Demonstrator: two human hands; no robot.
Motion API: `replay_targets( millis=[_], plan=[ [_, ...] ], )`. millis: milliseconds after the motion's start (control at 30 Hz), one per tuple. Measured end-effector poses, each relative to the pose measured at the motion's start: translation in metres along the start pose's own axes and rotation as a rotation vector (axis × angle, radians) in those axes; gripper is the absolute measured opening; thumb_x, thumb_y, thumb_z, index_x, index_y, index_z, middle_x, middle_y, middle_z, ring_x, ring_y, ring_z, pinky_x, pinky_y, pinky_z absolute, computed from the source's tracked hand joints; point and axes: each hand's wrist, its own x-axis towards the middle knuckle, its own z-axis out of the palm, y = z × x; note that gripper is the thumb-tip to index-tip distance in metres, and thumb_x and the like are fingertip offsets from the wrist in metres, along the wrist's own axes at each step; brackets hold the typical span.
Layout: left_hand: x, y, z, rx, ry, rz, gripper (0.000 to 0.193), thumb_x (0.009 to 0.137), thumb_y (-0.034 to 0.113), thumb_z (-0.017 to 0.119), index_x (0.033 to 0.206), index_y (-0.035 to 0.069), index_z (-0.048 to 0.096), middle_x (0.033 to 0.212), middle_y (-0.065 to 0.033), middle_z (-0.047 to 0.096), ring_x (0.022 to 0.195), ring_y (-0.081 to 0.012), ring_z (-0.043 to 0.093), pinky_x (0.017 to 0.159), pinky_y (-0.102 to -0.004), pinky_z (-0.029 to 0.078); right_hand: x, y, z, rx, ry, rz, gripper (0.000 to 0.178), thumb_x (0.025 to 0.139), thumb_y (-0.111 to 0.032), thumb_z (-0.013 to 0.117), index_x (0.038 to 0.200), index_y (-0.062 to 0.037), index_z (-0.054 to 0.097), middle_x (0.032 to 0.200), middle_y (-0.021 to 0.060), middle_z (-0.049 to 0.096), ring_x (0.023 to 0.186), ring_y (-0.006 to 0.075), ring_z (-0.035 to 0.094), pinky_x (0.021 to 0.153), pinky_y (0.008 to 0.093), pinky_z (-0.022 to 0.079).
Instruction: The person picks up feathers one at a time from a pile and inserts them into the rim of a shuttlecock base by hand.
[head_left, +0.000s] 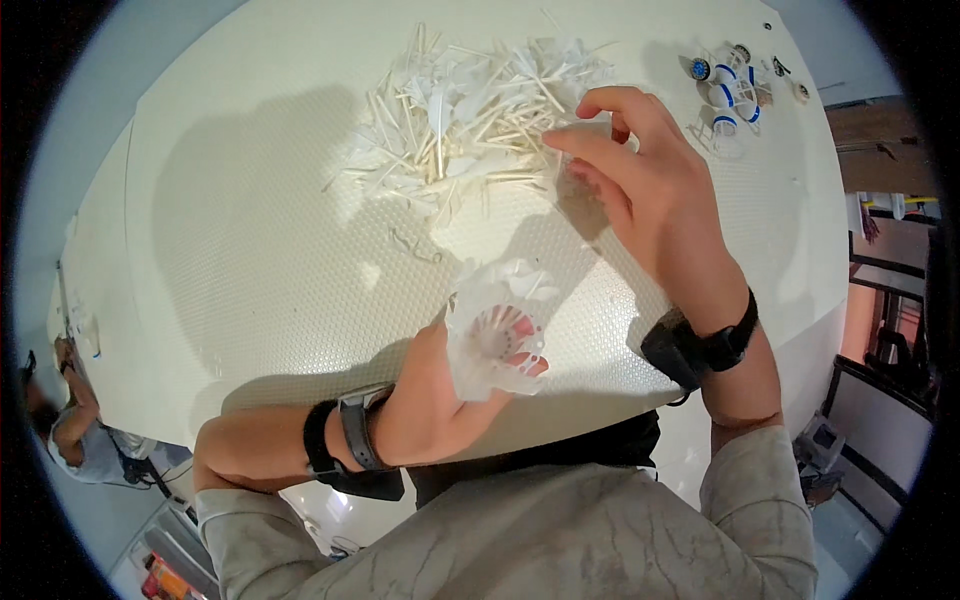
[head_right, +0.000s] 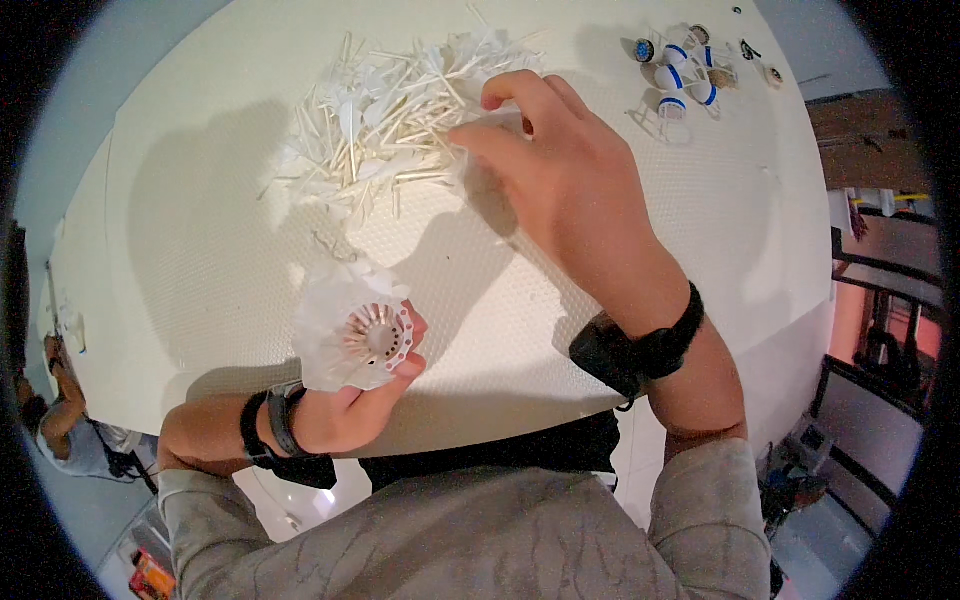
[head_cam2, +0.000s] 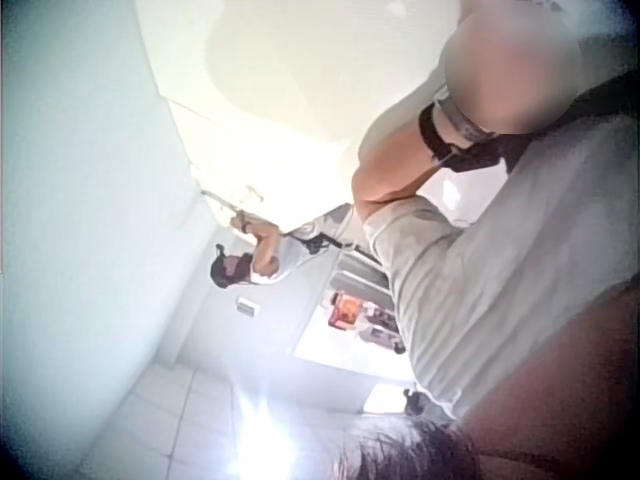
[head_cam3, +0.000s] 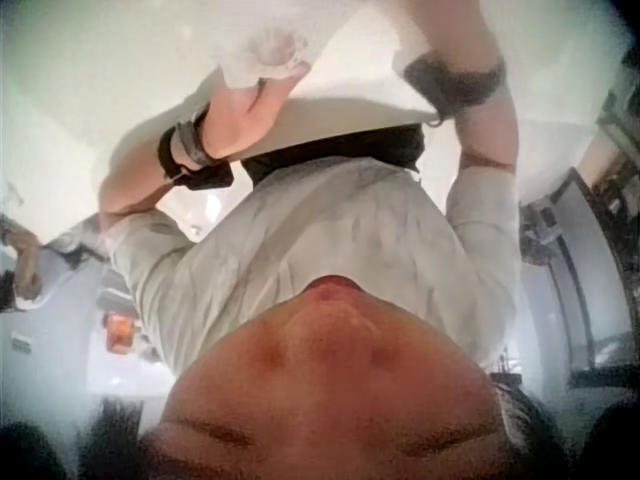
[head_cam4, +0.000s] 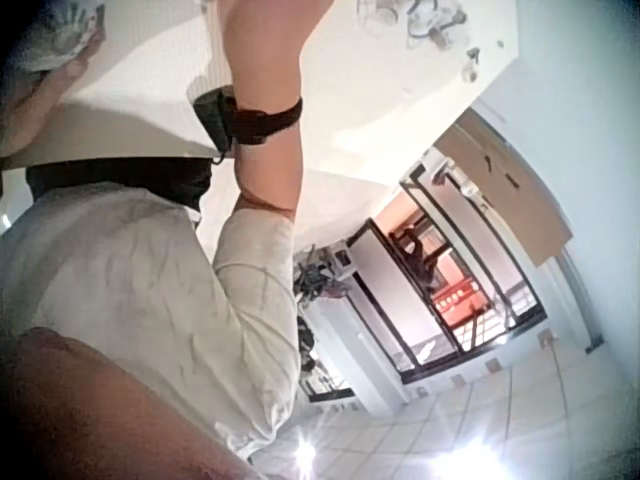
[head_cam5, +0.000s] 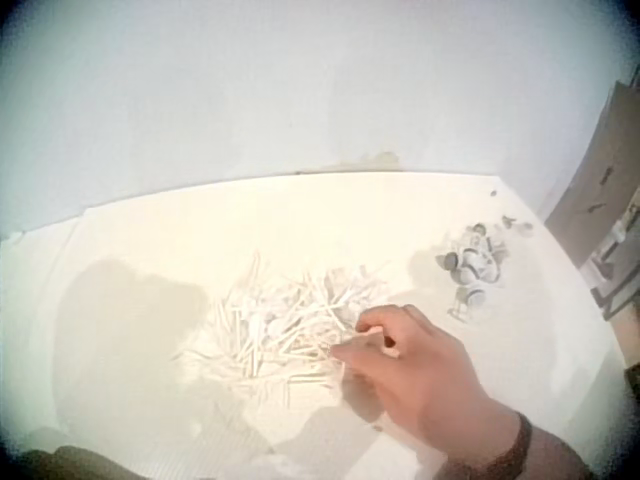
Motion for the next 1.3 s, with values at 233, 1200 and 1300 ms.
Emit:
replay_targets(
  millis=[233, 1200, 1300],
  plan=[
    [0.001, 0.002, 0.002, -0.039, 0.035, -0.009, 0.023, 0.087, 0.01, 0.06, 0.106, 0.003, 0.07, 0.112, -0.0178, 0.065, 0.101, -0.0397, 0.061, 0.091, -0.0424, 0.048, 0.004, 0.004, -0.005, 0.022, 0.028, -0.042, 0.021, 0.071, -0.002, 0.073, 0.088, -0.0113, 0.066, 0.105, 0.0016, 0.063, 0.085, 0.0231, 0.061, 0.068, 0.0321, 0.053],
    [0.007, 0.014, 0.001, -0.031, 0.074, -0.052, 0.032, 0.088, 0.005, 0.07, 0.116, -0.003, 0.056, 0.1, -0.0102, 0.065, 0.09, -0.0175, 0.06, 0.083, -0.0324, 0.049, -0.004, -0.019, -0.026, 1.319, -0.263, 0.706, 0.011, 0.095, -0.006, 0.063, 0.104, -0.0007, 0.063, 0.094, 0.0025, 0.065, 0.072, 0.0075, 0.051, 0.067, 0.0226, 0.041],
    [0.007, 0.015, 0.001, -0.059, 0.06, -0.096, 0.031, 0.088, 0.006, 0.071, 0.114, -0.002, 0.057, 0.1, -0.0092, 0.065, 0.089, -0.0163, 0.059, 0.082, -0.0317, 0.049, -0.004, -0.017, -0.025, 1.371, -0.287, 0.696, 0.01, 0.096, -0.007, 0.061, 0.103, -0.001, 0.063, 0.093, 0.0036, 0.065, 0.071, 0.0079, 0.05, 0.067, 0.0229, 0.041]
  ],
)
